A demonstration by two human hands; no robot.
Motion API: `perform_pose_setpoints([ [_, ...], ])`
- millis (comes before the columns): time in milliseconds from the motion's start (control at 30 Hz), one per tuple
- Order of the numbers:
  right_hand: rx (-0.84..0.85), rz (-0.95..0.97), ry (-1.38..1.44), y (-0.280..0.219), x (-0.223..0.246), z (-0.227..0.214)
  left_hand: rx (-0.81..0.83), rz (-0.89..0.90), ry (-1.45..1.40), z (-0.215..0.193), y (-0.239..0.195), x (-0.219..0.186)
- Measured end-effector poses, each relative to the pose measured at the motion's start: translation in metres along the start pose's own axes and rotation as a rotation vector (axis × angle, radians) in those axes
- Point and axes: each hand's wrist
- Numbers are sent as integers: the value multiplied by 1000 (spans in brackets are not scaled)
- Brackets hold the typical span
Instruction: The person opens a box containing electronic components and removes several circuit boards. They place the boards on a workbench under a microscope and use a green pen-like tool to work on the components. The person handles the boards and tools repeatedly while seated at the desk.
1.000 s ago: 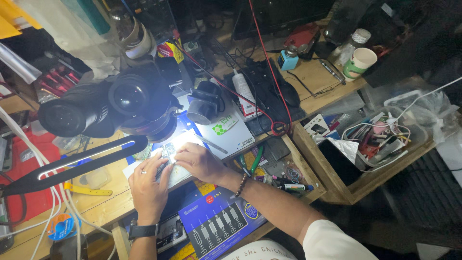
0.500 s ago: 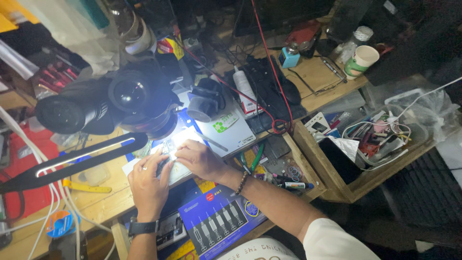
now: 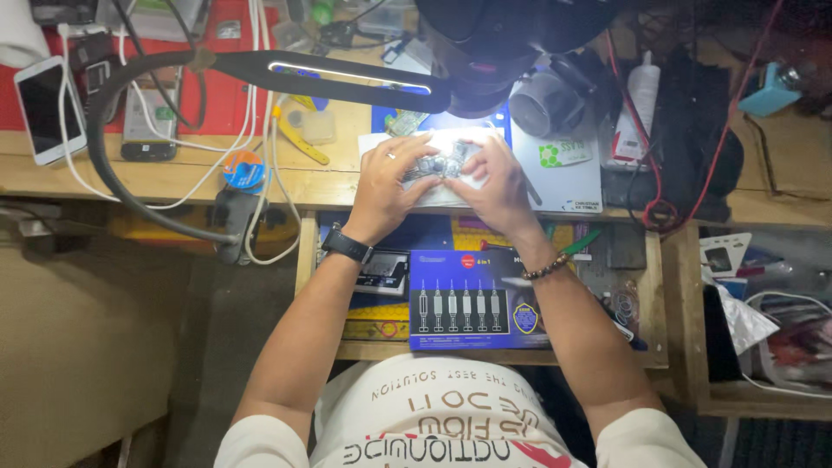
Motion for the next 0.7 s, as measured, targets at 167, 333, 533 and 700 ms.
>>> perform_pose_setpoints([
  [167,-103,-32,123,-3,3,1,-40,-165,110,-17,-19,4],
  [333,-127,-58,-46,-2,13,7,-26,-121,160,-26,-31,6],
  [533,-92,-95,-205,2,31,24,-18,-99,188,-28,-30,4],
  [700,-142,-73,-250,0,42,49,-30,-58,239,-30,-28,-3],
])
Point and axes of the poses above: each hand's wrist, its own y-axis towards the middle knuckle, its own z-axis out of the palm, x = y × z, and after that the axes turned 7 degrees about y, right-handed
